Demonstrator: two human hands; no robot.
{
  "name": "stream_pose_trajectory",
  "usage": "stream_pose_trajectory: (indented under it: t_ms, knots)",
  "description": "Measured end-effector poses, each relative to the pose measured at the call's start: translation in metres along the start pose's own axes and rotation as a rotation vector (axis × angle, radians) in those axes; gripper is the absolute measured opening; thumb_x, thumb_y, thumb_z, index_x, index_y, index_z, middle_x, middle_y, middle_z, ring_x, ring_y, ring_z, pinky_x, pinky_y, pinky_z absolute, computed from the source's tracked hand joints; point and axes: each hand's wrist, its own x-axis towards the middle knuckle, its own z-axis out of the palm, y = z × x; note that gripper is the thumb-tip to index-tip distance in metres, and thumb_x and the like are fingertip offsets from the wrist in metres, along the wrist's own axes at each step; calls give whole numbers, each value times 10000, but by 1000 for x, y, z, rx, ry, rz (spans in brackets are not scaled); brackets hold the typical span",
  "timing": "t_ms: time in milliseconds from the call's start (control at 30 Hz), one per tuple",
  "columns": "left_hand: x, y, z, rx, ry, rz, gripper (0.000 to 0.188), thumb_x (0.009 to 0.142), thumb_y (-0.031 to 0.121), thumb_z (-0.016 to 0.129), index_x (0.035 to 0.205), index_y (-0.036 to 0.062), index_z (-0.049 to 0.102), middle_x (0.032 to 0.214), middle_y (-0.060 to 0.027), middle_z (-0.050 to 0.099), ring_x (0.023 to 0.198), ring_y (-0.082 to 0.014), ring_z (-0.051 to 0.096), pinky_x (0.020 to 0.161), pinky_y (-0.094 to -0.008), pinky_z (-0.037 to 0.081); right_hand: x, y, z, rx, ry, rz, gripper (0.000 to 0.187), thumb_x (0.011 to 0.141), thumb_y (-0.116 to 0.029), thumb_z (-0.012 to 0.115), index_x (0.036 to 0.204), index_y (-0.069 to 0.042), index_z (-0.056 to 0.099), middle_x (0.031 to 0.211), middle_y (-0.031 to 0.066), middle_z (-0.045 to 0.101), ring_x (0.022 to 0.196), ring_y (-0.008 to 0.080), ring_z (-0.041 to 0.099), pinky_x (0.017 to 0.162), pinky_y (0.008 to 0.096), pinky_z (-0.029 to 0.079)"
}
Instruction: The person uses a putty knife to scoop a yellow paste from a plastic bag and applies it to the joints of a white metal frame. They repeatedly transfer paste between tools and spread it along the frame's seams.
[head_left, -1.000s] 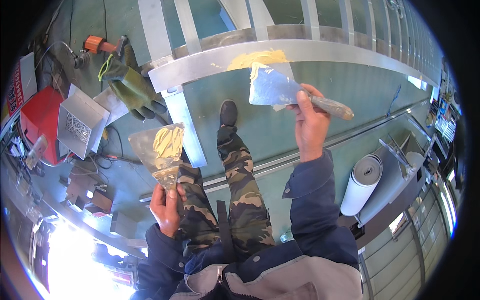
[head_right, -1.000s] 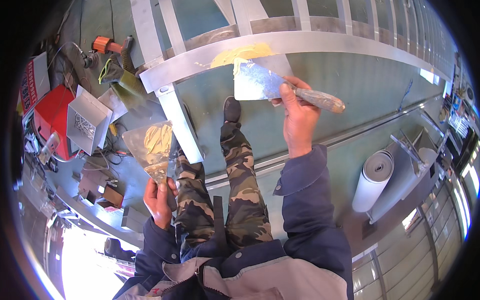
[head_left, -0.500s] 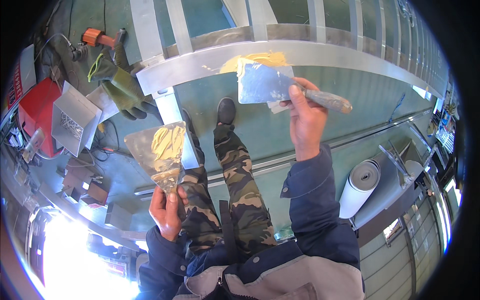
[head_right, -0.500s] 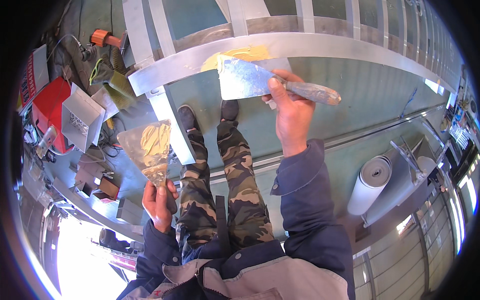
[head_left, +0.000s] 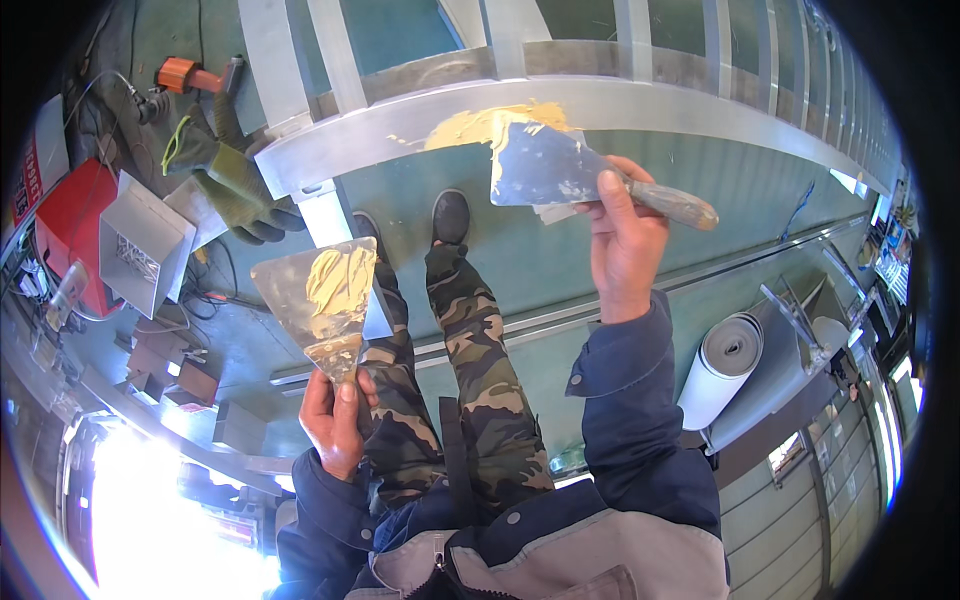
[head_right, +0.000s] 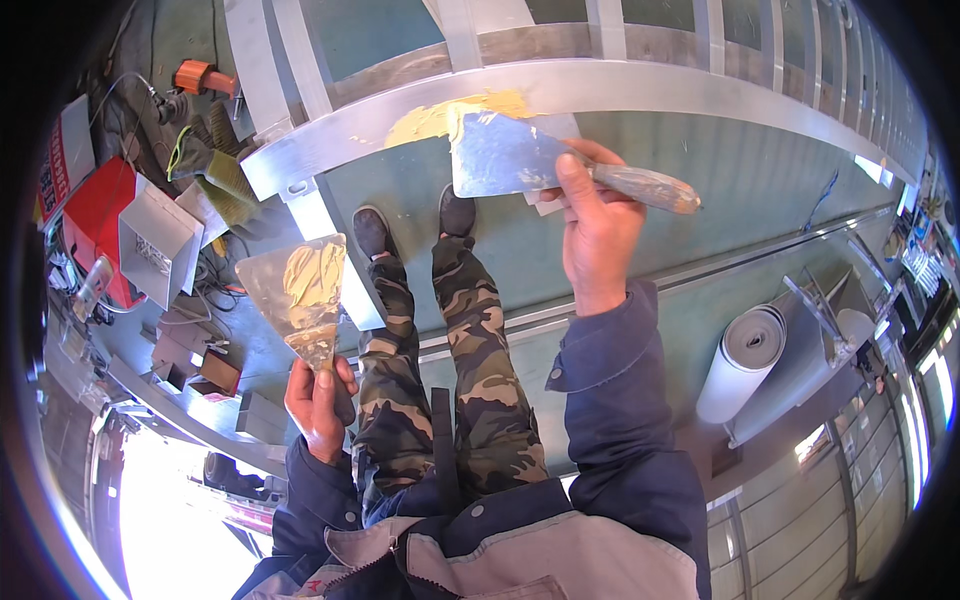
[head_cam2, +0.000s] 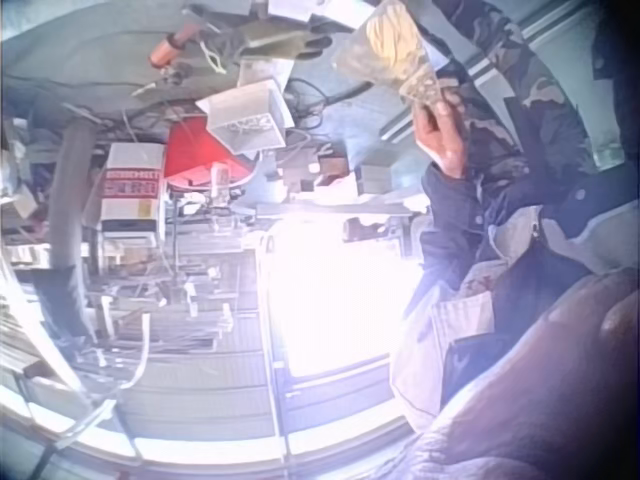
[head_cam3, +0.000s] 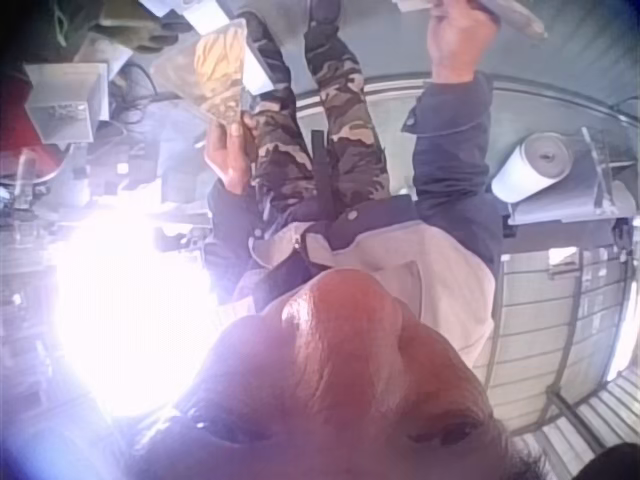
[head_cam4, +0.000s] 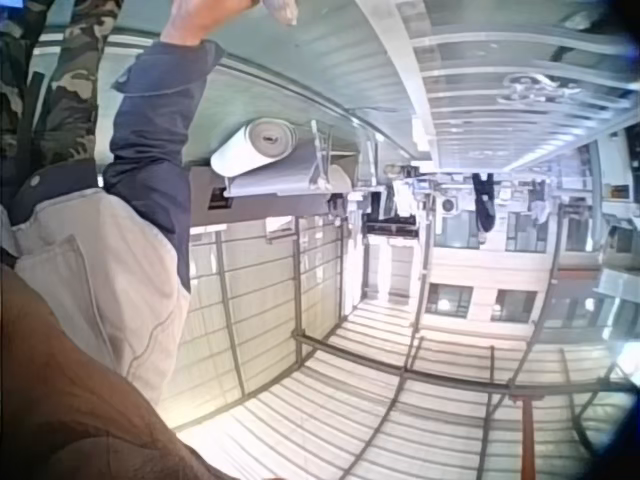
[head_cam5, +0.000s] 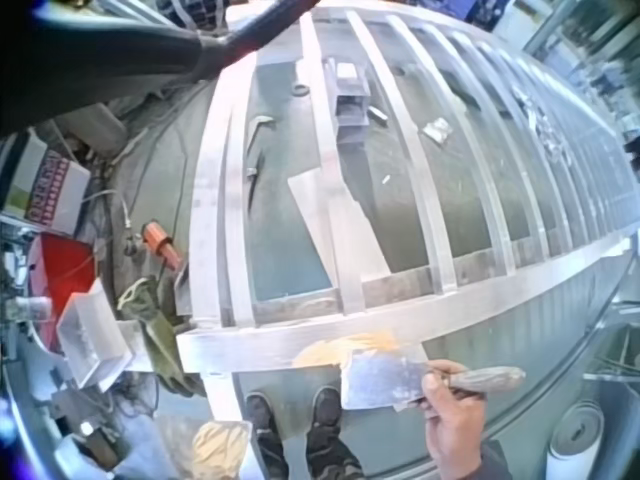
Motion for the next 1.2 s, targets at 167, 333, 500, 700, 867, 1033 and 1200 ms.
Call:
stream_pose_trajectory:
  t_ms: [167, 333, 500, 700, 867, 1033, 1200]
  knots:
    - [2, 1, 4, -3, -5, -2, 374, 1029, 220, 525, 1265, -70, 550, 893, -79, 612, 766, -129, 553, 713, -262, 453, 2, -3, -4, 24, 50, 2, 277, 942, -105, 712, 1164, 48, 648, 988, 97, 708, 788, 147, 653, 710, 273, 540]
    - [4, 3, 5, 4, -7, -6, 361, 1027, 216, 526, 1254, -64, 553, 891, -80, 612, 764, -131, 553, 713, -261, 452, 3, -5, -9, 32, 71, -9, 284, 934, -103, 725, 1160, 51, 649, 985, 95, 705, 785, 137, 644, 699, 268, 533]
    - [5, 2, 6, 13, -14, 1, 346, 1026, 208, 525, 1240, -62, 556, 888, -80, 613, 763, -131, 554, 713, -262, 453, 6, -7, -18, 50, 83, -23, 269, 948, -104, 711, 1165, 42, 645, 1007, 84, 701, 819, 132, 649, 716, 273, 545]
    - [6, 4, 8, 26, -5, -10, 391, 1021, 257, 537, 1249, -61, 540, 883, -90, 598, 732, -137, 545, 693, -263, 442, 10, -13, -38, 52, 112, -34, 263, 959, -93, 690, 1182, 35, 634, 1002, 78, 694, 837, 133, 652, 722, 270, 548]
    - [5, 4, 7, -4, -5, 2, 349, 1023, 215, 532, 1235, -61, 559, 895, -75, 609, 761, -129, 552, 709, -264, 454, 7, -20, -40, 61, 140, -75, 270, 952, -85, 693, 1183, 39, 631, 1000, 85, 692, 835, 139, 650, 717, 281, 544]
    - [5, 3, 7, 10, -1, 1, 344, 1025, 207, 527, 1240, -61, 559, 897, -78, 613, 767, -131, 556, 711, -267, 455, -2, -15, -4, -44, 54, -63, 278, 953, -114, 697, 1175, 43, 640, 1002, 96, 699, 814, 139, 635, 730, 284, 521]
    - [5, 5, 7, 7, -3, 7, 355, 1025, 200, 525, 1259, -66, 552, 896, -80, 614, 766, -133, 557, 715, -270, 458, -4, -4, 29, -64, 17, -48, 286, 902, -127, 776, 1112, 40, 676, 960, 96, 703, 778, 139, 642, 694, 278, 546]
